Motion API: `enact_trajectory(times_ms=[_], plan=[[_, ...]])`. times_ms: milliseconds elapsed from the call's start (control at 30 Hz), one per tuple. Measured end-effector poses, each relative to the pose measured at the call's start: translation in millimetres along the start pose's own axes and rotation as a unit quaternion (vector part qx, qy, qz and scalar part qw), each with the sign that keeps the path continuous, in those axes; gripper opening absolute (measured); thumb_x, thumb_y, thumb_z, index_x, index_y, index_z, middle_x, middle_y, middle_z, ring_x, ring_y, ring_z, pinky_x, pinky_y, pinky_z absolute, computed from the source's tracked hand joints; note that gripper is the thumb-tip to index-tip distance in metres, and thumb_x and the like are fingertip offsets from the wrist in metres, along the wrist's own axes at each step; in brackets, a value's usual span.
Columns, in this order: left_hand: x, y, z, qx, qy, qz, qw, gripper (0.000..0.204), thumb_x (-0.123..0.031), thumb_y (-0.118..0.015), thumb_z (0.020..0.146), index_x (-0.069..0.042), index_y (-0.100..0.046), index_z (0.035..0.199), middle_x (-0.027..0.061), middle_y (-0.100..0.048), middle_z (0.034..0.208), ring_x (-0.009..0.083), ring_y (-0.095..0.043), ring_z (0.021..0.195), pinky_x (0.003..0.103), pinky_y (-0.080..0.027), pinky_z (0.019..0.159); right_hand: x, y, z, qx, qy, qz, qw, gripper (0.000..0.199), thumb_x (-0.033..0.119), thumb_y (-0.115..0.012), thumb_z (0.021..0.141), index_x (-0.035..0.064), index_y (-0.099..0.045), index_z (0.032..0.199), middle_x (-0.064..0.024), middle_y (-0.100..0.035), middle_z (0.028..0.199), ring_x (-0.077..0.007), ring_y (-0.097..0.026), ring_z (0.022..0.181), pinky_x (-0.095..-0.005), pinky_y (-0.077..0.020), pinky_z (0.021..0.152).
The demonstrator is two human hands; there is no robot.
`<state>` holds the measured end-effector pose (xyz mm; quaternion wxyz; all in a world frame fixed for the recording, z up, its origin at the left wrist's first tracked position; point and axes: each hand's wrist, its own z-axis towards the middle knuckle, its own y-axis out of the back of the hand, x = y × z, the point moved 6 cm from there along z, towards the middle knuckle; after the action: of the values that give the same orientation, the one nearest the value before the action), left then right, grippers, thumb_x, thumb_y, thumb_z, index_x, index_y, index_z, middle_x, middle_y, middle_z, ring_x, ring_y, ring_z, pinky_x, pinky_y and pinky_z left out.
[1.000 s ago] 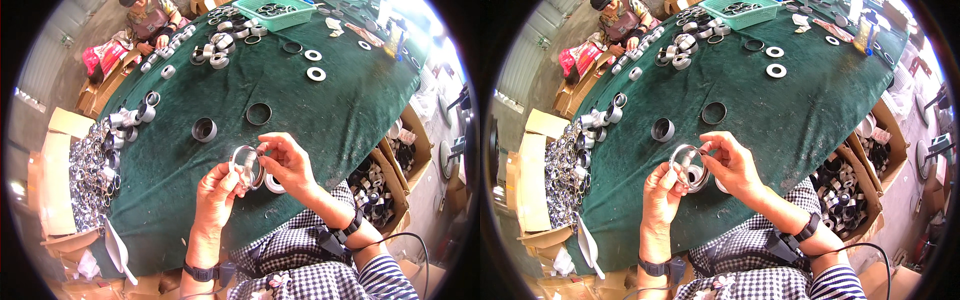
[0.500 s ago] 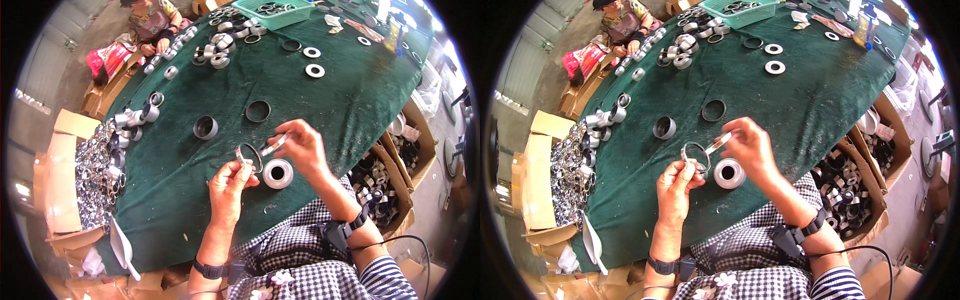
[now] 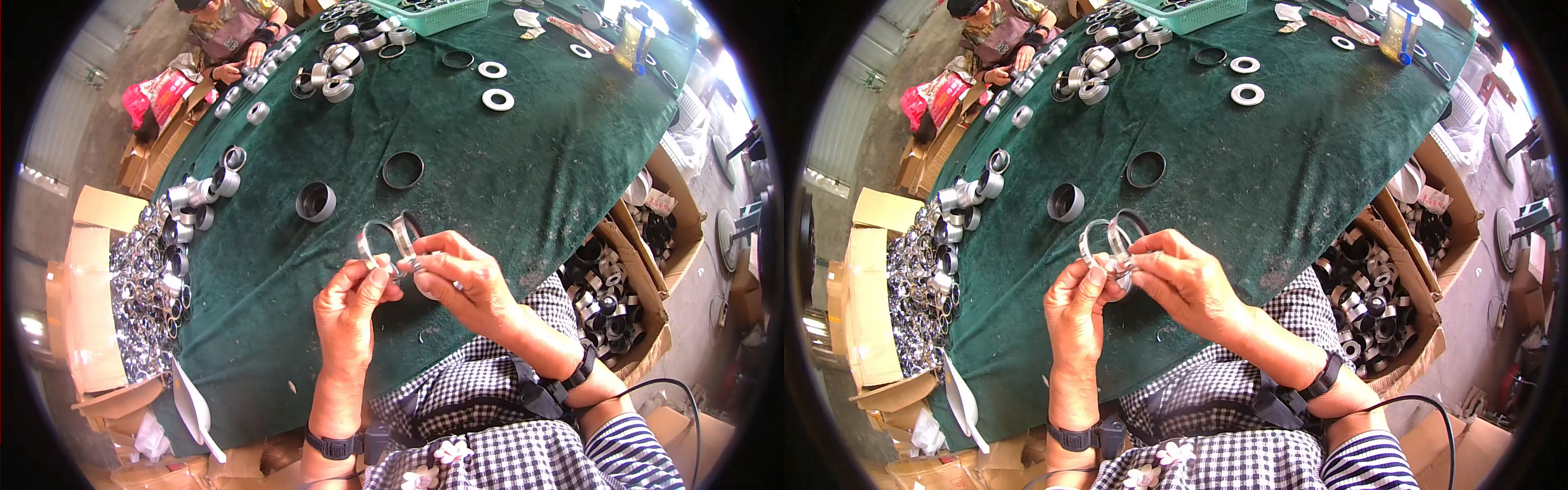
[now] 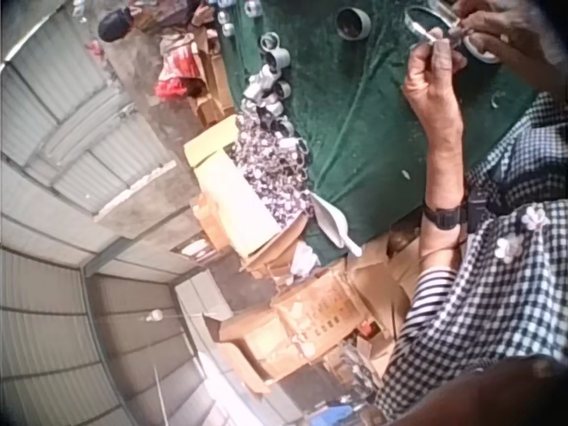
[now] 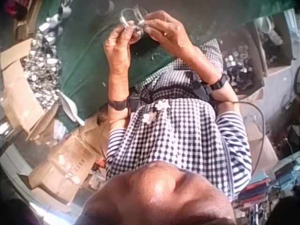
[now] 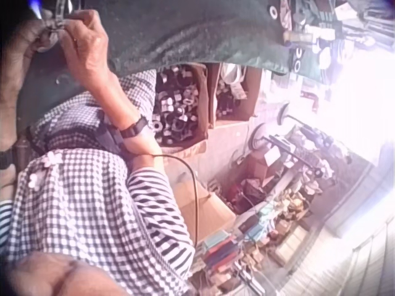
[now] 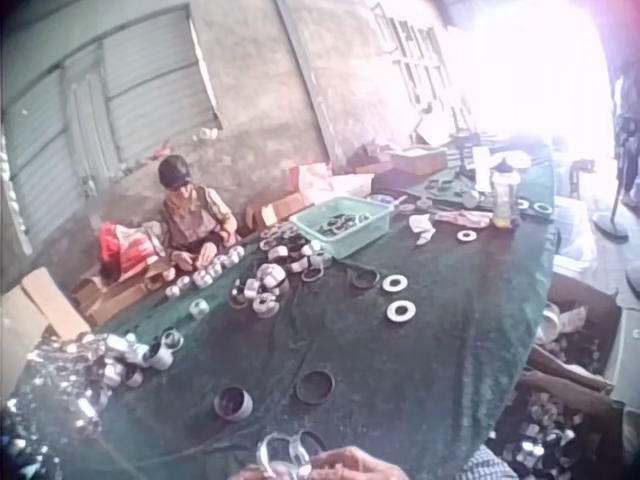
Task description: The person assembles small metal rings and cylindrical metal parts by hand at a workstation.
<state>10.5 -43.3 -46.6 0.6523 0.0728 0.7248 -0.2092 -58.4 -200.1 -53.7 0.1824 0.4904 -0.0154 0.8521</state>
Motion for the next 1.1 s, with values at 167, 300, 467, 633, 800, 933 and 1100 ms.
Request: enact_trajectory(times_ms=[167, 300, 467, 633, 800, 933, 1100], plan=[[-8.4, -12.9, -3.6, 0.053, -0.027, 0.086, 0.994, 0.018, -0.009, -0.068, 0.092, 0.004, -0.069, 0.106, 0.0024, -0.061, 0.096, 0.0111, -0.062, 0.083, 0.026, -0.056, 0.072, 6.0, -4.7, -0.8, 0.021, 0.02, -0.036, 0.999, 0.021, 0.008, -0.071, 0.087, 0.0021, -0.068, 0.107, -0.0131, -0.062, 0.113, -0.0235, -0.069, 0.082, -0.0305, -0.0568, 0.066], [-7.8, -11.7, -3.3, 0.064, -0.03, 0.12, 0.99, 0.016, -0.005, -0.069, 0.09, 0.003, -0.069, 0.105, 0.0015, -0.058, 0.097, 0.0104, -0.061, 0.085, 0.026, -0.055, 0.074, 7.6, -5.9, 0.5, 0.04, 0.052, -0.1, 0.993, 0.026, 0.008, -0.073, 0.084, 0.0037, -0.068, 0.109, -0.0136, -0.061, 0.115, -0.0243, -0.069, 0.082, -0.0306, -0.0574, 0.067], [-13.7, -8.7, -3.4, 0.096, -0.11, 0.157, 0.977, 0.017, 0.002, -0.073, 0.085, -0.002, -0.069, 0.101, 0.0006, -0.061, 0.105, 0.008, -0.06, 0.091, 0.022, -0.049, 0.078, 9.4, 5.5, 5.3, -0.001, -0.011, 0.033, 0.999, 0.029, 0.01, -0.074, 0.084, 0.0055, -0.068, 0.112, -0.0107, -0.062, 0.112, -0.0157, -0.066, 0.081, -0.0264, -0.0545, 0.063], [-13.8, -8.9, -4.2, 0.08, -0.151, 0.222, 0.96, 0.018, 0.001, -0.074, 0.084, -0.004, -0.069, 0.101, 0.0024, -0.06, 0.103, 0.0104, -0.06, 0.089, 0.023, -0.05, 0.074, -1.4, 6.9, 7.7, -0.003, -0.066, 0.053, 0.996, 0.024, 0.014, -0.072, 0.088, 0.0044, -0.068, 0.11, -0.0061, -0.062, 0.1, -0.0075, -0.056, 0.068, -0.0224, -0.0464, 0.059], [-23.5, -20.8, -7.4, 0.103, -0.252, 0.376, 0.885, 0.024, 0.0, -0.075, 0.082, -0.004, -0.067, 0.105, 0.0069, -0.06, 0.105, 0.0142, -0.059, 0.089, 0.027, -0.049, 0.076, -19.0, -17.6, 5.7, -0.018, -0.218, 0.337, 0.916, 0.019, 0.018, -0.077, 0.088, 0.0027, -0.067, 0.093, 0.0036, -0.056, 0.083, -0.0022, -0.046, 0.068, -0.0213, -0.0371, 0.059], [-26.9, -13.0, -1.1, 0.104, -0.21, 0.322, 0.917, 0.022, -0.001, -0.068, 0.087, -0.001, -0.065, 0.109, 0.0067, -0.058, 0.107, 0.0137, -0.057, 0.095, 0.028, -0.048, 0.082, -13.4, -11.1, 8.7, -0.027, -0.108, 0.196, 0.974, 0.016, 0.014, -0.08, 0.085, 0.0032, -0.067, 0.084, 0.0032, -0.052, 0.078, -0.0043, -0.044, 0.067, -0.0237, -0.0355, 0.057], [-27.1, -17.2, 9.6, 0.095, -0.099, 0.173, 0.975, 0.023, -0.009, -0.067, 0.09, -0.001, -0.067, 0.112, 0.0032, -0.058, 0.104, 0.0088, -0.058, 0.089, 0.025, -0.048, 0.08, -13.1, -10.9, 2.1, -0.021, -0.054, 0.125, 0.99, 0.016, 0.01, -0.082, 0.079, 0.0044, -0.07, 0.088, 0.0011, -0.053, 0.08, -0.0108, -0.05, 0.068, -0.0272, -0.0395, 0.056]])
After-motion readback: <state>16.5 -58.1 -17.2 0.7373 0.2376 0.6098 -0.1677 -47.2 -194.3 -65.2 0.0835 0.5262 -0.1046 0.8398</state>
